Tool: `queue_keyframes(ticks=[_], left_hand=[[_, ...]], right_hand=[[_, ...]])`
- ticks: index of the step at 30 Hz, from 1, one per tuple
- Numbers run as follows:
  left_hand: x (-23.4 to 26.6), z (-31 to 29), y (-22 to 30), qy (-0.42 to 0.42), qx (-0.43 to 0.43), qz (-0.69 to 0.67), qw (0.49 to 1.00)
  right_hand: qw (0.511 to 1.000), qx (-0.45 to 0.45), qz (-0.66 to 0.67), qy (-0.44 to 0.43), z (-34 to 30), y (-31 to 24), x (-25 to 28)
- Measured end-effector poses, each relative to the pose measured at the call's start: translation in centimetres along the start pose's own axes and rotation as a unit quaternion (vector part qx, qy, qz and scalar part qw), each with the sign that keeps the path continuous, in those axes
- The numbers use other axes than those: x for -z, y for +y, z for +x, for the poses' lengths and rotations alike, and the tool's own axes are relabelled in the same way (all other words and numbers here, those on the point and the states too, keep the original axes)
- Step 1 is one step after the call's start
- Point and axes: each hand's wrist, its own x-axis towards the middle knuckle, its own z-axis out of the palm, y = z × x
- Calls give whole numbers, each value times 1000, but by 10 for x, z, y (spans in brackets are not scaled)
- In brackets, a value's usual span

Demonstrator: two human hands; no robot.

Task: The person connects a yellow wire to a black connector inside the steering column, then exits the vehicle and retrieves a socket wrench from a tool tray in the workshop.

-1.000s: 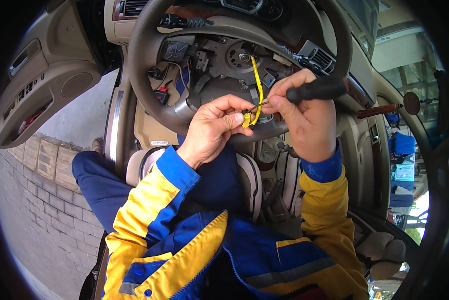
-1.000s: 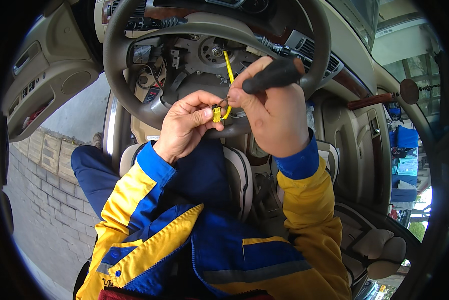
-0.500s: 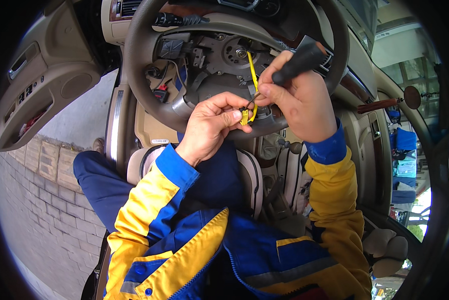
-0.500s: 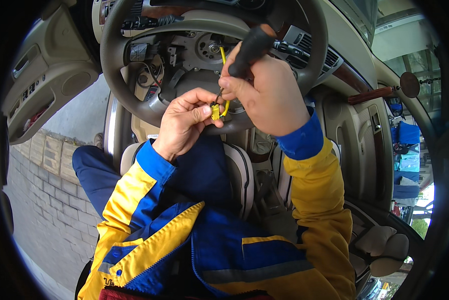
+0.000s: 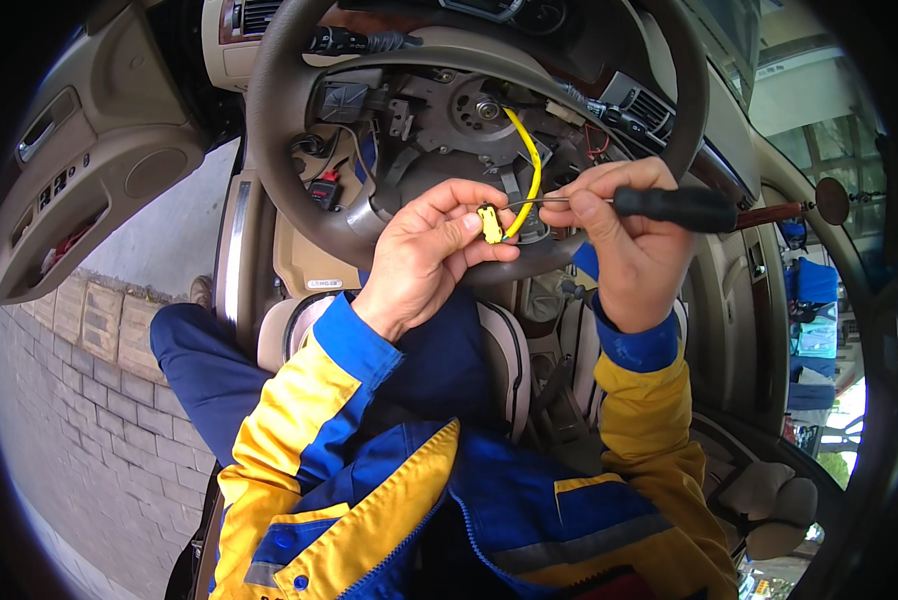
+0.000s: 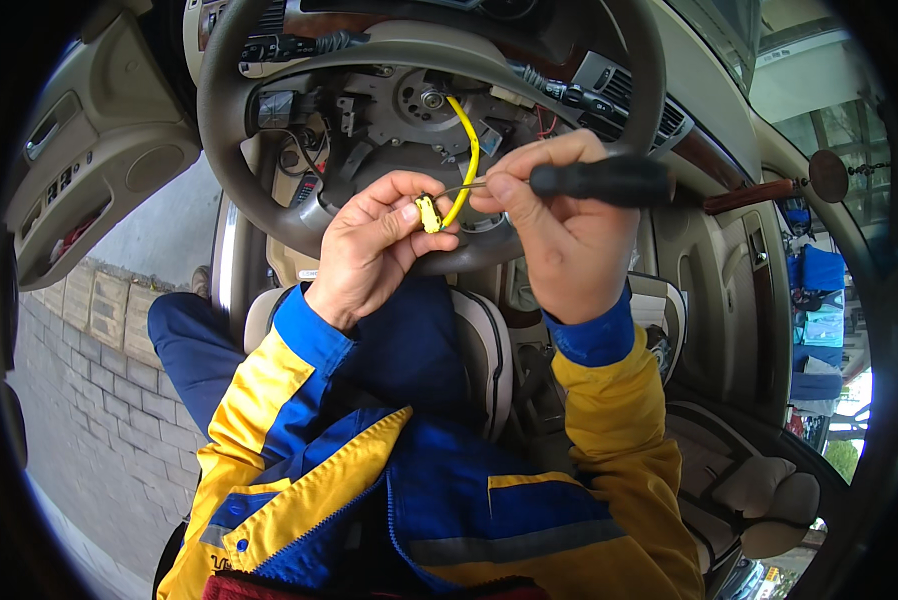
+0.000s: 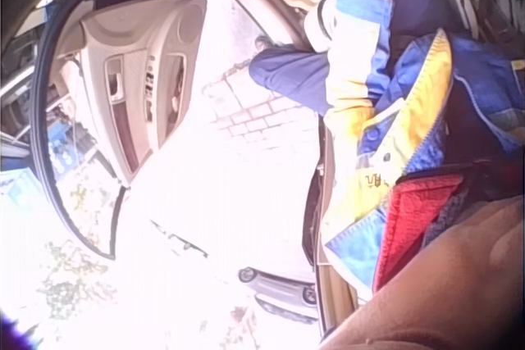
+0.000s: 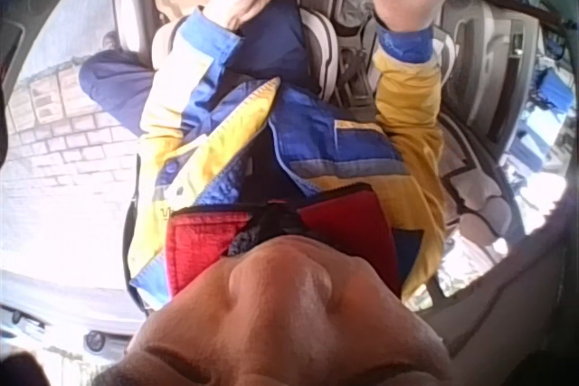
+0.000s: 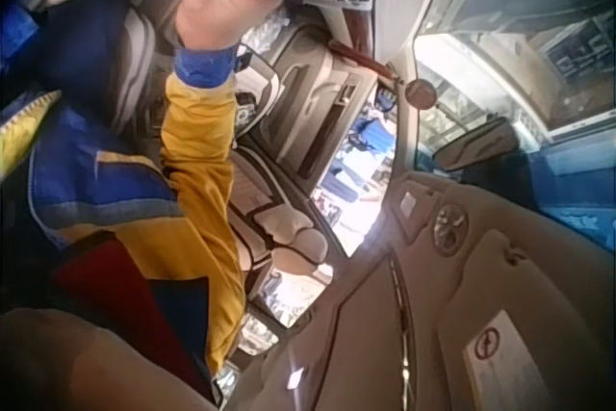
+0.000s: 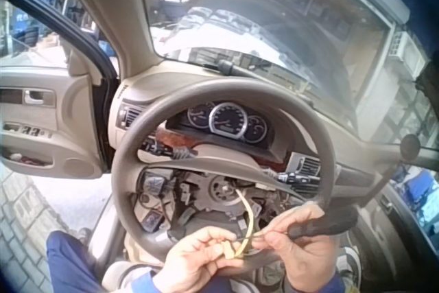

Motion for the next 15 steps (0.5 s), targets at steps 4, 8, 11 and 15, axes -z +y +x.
queue_keyframes(ticks=[4, 8, 11, 15], left_hand=[[-2, 0, 0, 5, -5, 1, 1000], [-3, 0, -1, 2, -13, -1, 1000], [-3, 0, -1, 7, -12, 4, 1000], [-1, 0, -2, 0, -18, 9, 1000]], right_hand=[[999, -2, -7, 39, -16, 5, -8], [997, -9, 19, 71, -22, 9, -17], [997, 15, 0, 80, -24, 9, -18], [996, 35, -14, 81, -26, 11, -20]])
